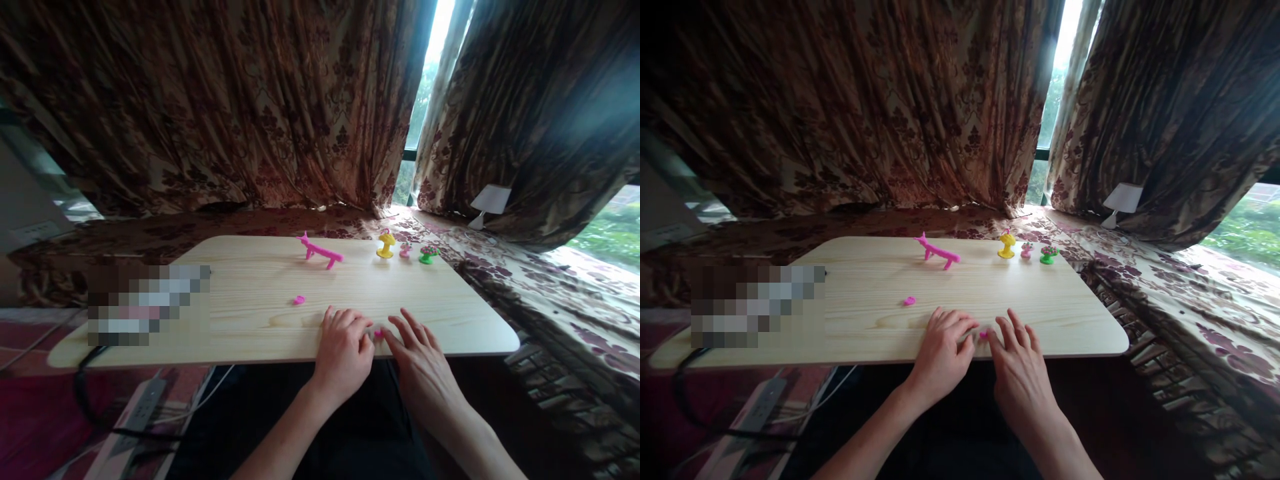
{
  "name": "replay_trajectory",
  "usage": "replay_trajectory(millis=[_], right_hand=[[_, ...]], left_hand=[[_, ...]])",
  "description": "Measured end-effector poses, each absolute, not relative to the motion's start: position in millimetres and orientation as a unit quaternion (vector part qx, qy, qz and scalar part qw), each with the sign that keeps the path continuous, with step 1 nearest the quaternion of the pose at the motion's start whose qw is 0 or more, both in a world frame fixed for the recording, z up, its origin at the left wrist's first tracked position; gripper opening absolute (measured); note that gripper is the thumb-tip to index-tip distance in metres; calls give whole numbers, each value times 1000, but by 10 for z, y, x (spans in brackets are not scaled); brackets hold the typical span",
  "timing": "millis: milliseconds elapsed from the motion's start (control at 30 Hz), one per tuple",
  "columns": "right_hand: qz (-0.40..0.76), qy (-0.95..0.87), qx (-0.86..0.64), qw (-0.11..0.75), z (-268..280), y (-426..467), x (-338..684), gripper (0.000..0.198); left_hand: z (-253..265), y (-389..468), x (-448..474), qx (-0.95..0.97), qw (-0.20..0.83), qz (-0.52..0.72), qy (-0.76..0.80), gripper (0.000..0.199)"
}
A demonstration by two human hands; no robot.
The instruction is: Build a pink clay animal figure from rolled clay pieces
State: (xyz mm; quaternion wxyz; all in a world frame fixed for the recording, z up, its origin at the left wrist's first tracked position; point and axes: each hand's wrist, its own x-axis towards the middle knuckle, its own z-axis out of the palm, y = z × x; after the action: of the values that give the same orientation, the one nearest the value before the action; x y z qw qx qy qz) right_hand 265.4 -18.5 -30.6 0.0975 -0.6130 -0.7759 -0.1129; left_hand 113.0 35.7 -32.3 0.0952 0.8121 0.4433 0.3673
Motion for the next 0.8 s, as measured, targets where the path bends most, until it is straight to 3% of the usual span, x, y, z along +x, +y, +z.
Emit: replay_trajectory(millis=[800], right_hand=[[-131,-768,-617,106,-227,-367,2765,59]], left_hand=[[-293,343,1136,817,101,358,440,5]])
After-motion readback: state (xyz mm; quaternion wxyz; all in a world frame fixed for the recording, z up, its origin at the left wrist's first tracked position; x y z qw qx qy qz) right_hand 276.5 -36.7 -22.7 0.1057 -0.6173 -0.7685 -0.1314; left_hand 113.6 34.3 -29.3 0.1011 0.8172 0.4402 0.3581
